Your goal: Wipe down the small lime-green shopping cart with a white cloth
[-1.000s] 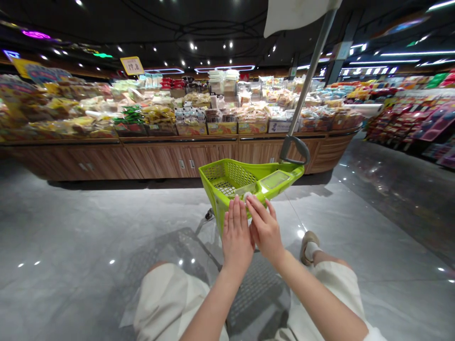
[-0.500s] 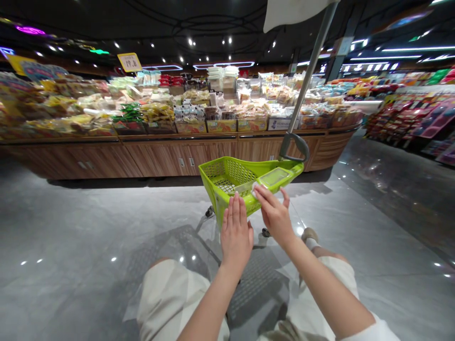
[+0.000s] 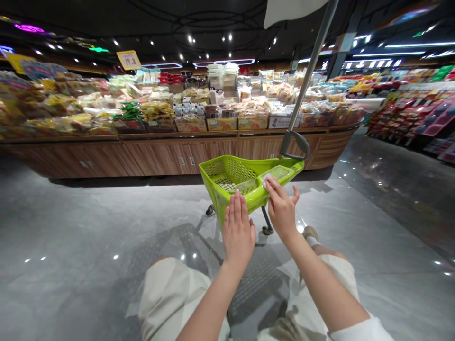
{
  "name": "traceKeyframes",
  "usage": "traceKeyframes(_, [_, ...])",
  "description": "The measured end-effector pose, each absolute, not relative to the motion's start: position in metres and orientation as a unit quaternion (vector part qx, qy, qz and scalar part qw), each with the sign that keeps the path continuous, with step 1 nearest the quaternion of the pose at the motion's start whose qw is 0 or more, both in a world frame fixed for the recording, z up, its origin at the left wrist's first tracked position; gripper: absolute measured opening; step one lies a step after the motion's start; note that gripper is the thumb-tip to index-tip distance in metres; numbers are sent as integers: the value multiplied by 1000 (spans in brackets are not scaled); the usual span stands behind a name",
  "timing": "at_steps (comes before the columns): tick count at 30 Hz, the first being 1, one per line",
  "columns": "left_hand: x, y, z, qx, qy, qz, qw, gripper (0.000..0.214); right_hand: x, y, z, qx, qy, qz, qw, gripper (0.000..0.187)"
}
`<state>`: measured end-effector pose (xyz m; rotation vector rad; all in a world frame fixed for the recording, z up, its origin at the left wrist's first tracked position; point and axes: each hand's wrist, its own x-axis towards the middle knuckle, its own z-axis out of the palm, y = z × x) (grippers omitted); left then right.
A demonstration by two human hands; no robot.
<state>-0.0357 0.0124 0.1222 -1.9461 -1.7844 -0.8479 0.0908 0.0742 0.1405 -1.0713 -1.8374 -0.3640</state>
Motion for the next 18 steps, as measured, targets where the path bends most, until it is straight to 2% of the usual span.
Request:
traceKeyframes(5, [-37, 12, 121, -685, -634, -302, 193, 87, 82, 60, 137, -326, -831, -133, 431, 49])
traceKeyframes(11, [-35, 13, 121, -689, -633, -300, 184, 88, 90, 70, 140, -424, -760, -158, 466, 51])
traceKeyframes(15, [-34, 14, 119, -678, -639, -308, 193, 89, 78, 61, 138, -349, -816, -128, 444, 49])
traceKeyframes(18, [-35, 14, 120, -688, -633, -302, 186, 88, 83, 66, 138, -371, -796, -151, 455, 48])
